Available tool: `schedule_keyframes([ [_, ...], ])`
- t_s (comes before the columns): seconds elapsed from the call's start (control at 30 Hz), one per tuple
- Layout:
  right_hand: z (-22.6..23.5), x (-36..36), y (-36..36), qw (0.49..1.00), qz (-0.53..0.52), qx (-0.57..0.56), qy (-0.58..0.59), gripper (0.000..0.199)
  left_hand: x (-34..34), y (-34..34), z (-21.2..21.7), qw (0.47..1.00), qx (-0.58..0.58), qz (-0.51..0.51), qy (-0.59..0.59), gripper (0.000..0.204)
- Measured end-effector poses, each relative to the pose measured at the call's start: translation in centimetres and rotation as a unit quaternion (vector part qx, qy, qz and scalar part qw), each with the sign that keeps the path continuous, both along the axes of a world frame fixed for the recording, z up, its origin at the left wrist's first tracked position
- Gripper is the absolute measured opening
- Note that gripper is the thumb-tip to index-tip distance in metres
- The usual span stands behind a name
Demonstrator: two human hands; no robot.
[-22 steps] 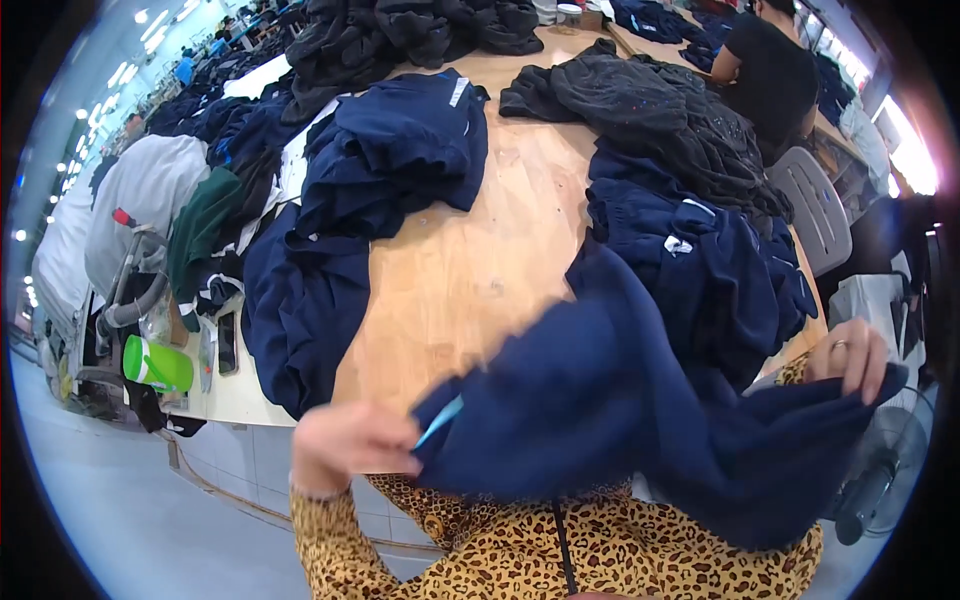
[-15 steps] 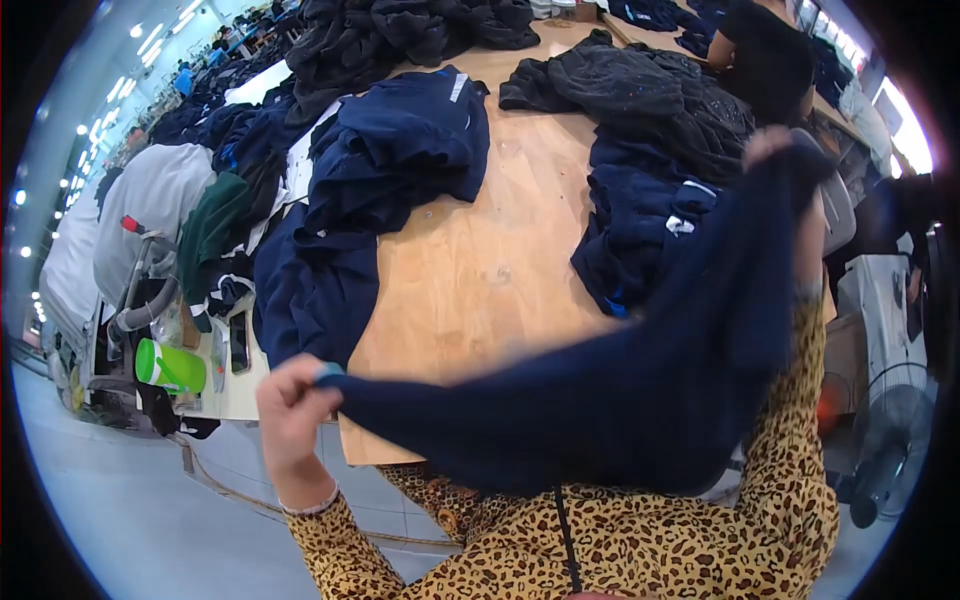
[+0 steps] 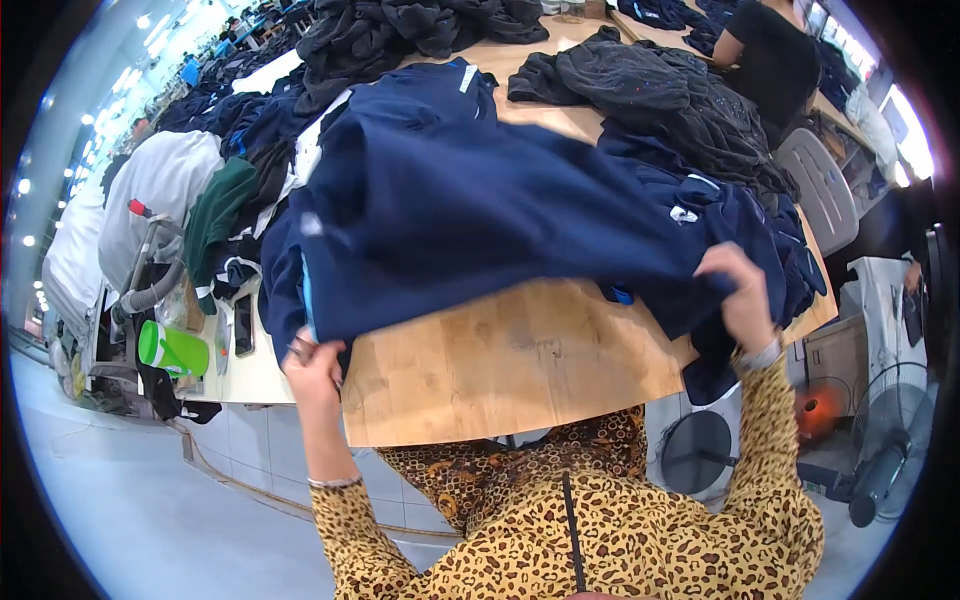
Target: Trimming loose threads from blue garments using small snips in a factory setting.
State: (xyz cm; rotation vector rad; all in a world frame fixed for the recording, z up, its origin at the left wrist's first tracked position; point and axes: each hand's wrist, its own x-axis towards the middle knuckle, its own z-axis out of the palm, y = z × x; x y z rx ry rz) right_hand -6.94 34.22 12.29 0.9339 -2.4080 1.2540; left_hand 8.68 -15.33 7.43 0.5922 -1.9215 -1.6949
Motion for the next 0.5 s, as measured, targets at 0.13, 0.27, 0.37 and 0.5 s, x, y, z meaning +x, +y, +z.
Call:
schedule_keyframes([
  [0.13, -9.1, 3.7, 1.7, 0.961, -0.026, 0.275, -0.02, 0.031, 2.9, 1.0, -7.2, 0.988, -0.016, 0.082, -0.127, 0.01],
  [0.27, -7.9, 5.3, -2.6, 0.963, -0.137, 0.225, 0.053, 0.032, 2.1, 1.7, -7.1, 0.991, -0.08, 0.055, -0.087, 0.008],
  [0.37, -6.9, 5.6, -7.4, 0.99, -0.128, 0.05, 0.019, 0.024, -1.2, 2.1, -6.5, 0.991, -0.116, -0.002, -0.071, 0.013],
  [0.5, -8.3, 6.2, -14.5, 0.976, 0.038, -0.103, -0.187, 0.009, -4.7, 4.4, -4.8, 0.945, -0.25, -0.111, -0.18, 0.024],
])
